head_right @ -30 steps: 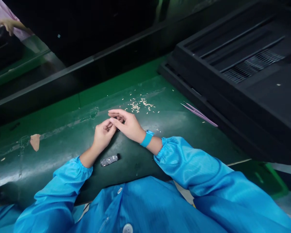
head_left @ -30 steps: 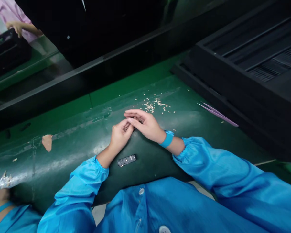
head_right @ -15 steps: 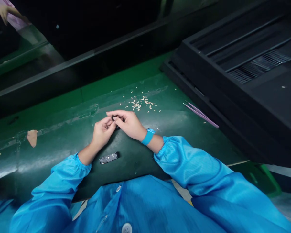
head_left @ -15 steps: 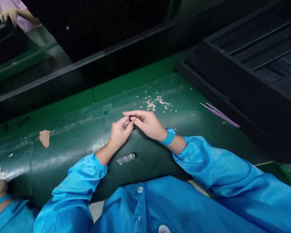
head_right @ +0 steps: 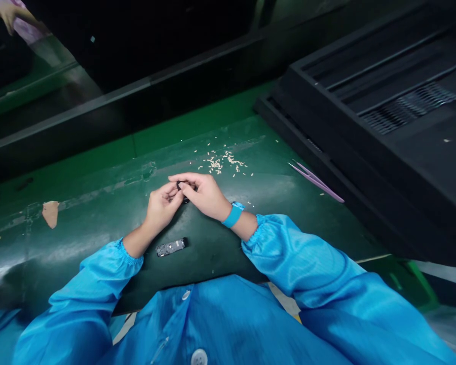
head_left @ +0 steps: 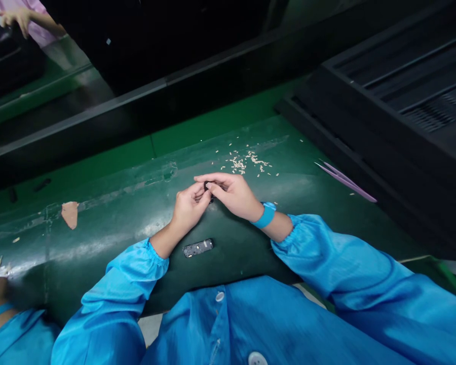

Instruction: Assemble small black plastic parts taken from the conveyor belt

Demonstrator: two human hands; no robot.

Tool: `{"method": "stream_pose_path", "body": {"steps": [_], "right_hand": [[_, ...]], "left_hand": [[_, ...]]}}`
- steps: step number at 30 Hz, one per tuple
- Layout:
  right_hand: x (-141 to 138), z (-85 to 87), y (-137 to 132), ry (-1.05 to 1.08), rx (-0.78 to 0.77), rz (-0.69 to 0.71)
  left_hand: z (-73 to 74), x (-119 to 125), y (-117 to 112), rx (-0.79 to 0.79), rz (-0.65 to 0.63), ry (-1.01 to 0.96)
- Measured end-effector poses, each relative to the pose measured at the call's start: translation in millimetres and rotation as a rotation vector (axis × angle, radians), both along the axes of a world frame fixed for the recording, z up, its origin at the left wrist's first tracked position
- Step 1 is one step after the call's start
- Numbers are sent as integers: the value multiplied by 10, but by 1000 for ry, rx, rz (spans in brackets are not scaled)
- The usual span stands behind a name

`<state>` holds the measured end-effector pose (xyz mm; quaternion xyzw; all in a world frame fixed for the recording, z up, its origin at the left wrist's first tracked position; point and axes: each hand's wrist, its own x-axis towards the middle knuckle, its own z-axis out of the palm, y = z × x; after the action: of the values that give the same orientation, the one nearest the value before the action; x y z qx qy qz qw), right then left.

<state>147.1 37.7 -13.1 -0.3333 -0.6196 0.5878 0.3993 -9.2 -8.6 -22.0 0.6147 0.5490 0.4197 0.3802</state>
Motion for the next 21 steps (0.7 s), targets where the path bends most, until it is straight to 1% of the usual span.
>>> {"method": "stream_pose_path", "body": {"steps": [7, 12, 15, 17, 21], "right_hand": [[-8, 11, -6, 24, -11, -1], [-24, -14, -39, 34, -10, -26], [-25, -42, -50, 0, 29, -83], [-18, -46, -44, -3, 37, -113], [-6, -18, -26, 69, -38, -116]], "left_hand": [[13, 9, -2, 64, 4, 30], [44, 32, -38, 155, 38, 180], [59, 55, -59, 171, 50, 232], [55, 64, -57, 157, 55, 186], [12, 52, -18, 75, 74, -53]]}}
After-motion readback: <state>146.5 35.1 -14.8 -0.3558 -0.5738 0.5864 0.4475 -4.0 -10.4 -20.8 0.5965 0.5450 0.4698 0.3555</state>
